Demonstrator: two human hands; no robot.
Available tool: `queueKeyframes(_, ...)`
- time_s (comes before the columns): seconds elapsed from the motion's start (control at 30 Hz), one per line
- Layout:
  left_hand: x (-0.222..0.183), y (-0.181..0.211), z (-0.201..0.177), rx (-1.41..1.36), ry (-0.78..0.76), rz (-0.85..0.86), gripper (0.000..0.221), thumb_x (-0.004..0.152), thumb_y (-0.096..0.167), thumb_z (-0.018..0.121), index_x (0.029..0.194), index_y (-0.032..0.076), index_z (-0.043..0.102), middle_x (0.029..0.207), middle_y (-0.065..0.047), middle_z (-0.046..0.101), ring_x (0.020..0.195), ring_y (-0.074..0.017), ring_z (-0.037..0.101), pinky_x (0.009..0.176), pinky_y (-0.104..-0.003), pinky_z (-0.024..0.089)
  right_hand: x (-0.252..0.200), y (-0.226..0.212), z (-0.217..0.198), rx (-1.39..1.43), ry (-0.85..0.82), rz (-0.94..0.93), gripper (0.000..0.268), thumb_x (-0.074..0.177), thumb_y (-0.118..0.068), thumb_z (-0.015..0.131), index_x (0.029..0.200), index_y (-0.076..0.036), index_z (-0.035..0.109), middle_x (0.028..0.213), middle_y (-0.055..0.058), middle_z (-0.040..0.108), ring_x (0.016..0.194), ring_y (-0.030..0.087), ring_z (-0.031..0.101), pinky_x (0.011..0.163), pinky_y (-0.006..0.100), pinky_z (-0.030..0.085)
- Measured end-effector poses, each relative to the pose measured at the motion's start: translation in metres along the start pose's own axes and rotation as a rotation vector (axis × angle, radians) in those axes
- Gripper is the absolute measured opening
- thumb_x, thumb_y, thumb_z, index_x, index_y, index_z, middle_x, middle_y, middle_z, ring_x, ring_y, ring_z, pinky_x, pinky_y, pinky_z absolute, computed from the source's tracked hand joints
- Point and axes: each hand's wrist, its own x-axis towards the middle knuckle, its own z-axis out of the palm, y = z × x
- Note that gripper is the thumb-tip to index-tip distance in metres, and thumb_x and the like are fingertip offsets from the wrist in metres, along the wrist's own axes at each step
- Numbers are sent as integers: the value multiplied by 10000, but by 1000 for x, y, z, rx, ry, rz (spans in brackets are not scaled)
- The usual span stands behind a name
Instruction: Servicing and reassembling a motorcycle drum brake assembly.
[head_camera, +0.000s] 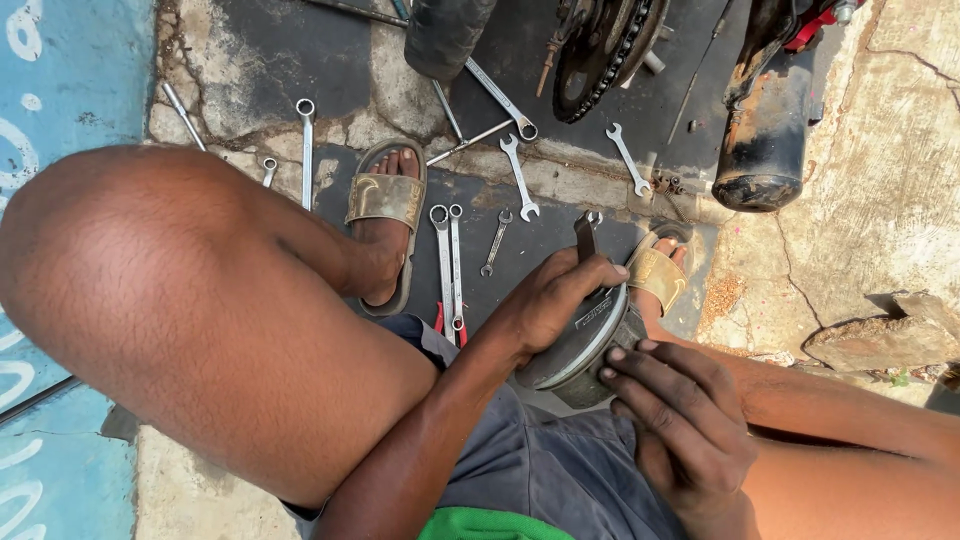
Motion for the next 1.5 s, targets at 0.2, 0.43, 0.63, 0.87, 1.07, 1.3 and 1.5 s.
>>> queueKeyframes(0.2, 0, 1, 2, 116, 17, -5, 396, 910, 393, 527, 864, 27, 672, 771, -33, 671, 692, -122, 614, 674, -320, 498, -7, -6, 4, -114, 60, 61, 155, 826, -56, 782, 981, -71, 780, 1010, 40, 768, 1005, 227, 685, 908, 355, 472)
queueKeyframes(0.43, -3, 8, 3, 103, 60, -30, 419, 902, 395, 539, 830, 4, 670, 724, -23, 647, 672, -123, 586, 644, -337, 480, 0, 5, 5, -82, 57, 21, 131, 801, -51, 772, 930, -72, 780, 962, 37, 763, 901, 222, 661, 873, 336, 446)
queueKeyframes(0.63, 1, 2, 2, 135, 81, 7, 429, 903, 399, 542, 842, 0, 687, 755, -15, 657, 720, -103, 586, 691, -318, 477, -1, 12, 13, -1, 134, 49, 118, 846, 34, 744, 934, -43, 755, 967, 70, 745, 941, 225, 675, 904, 354, 502)
queueKeyframes(0.87, 0, -1, 4, 147, 90, -77, 485, 909, 421, 510, 815, -16, 700, 699, -66, 656, 654, -150, 593, 640, -350, 475, 1, 18, 12, 18, 116, 34, 115, 844, 63, 738, 946, 12, 727, 976, 126, 730, 986, 271, 669, 889, 364, 535)
queueKeyframes(1.07, -1, -6, 5, 117, 87, -121, 484, 907, 429, 509, 818, 0, 714, 709, -66, 677, 632, -145, 608, 635, -335, 480, -5, 15, 10, -18, 97, 58, 117, 833, 48, 731, 931, -13, 752, 985, 109, 743, 970, 250, 663, 858, 330, 507)
queueKeyframes(1.3, 0, -7, 2, 79, 125, -142, 460, 894, 417, 525, 825, -8, 687, 716, -74, 679, 638, -167, 619, 641, -356, 505, -21, 21, 24, 34, 123, -8, 52, 832, 10, 735, 872, -22, 738, 938, 66, 753, 915, 226, 619, 831, 328, 468)
queueKeyframes(1.5, 3, -7, 0, 7, 121, -188, 451, 888, 425, 515, 887, 13, 696, 781, -64, 688, 697, -158, 632, 685, -341, 510, -28, 17, 33, -2, 230, -15, 79, 831, -84, 784, 895, -50, 752, 953, 62, 765, 920, 216, 606, 842, 330, 476)
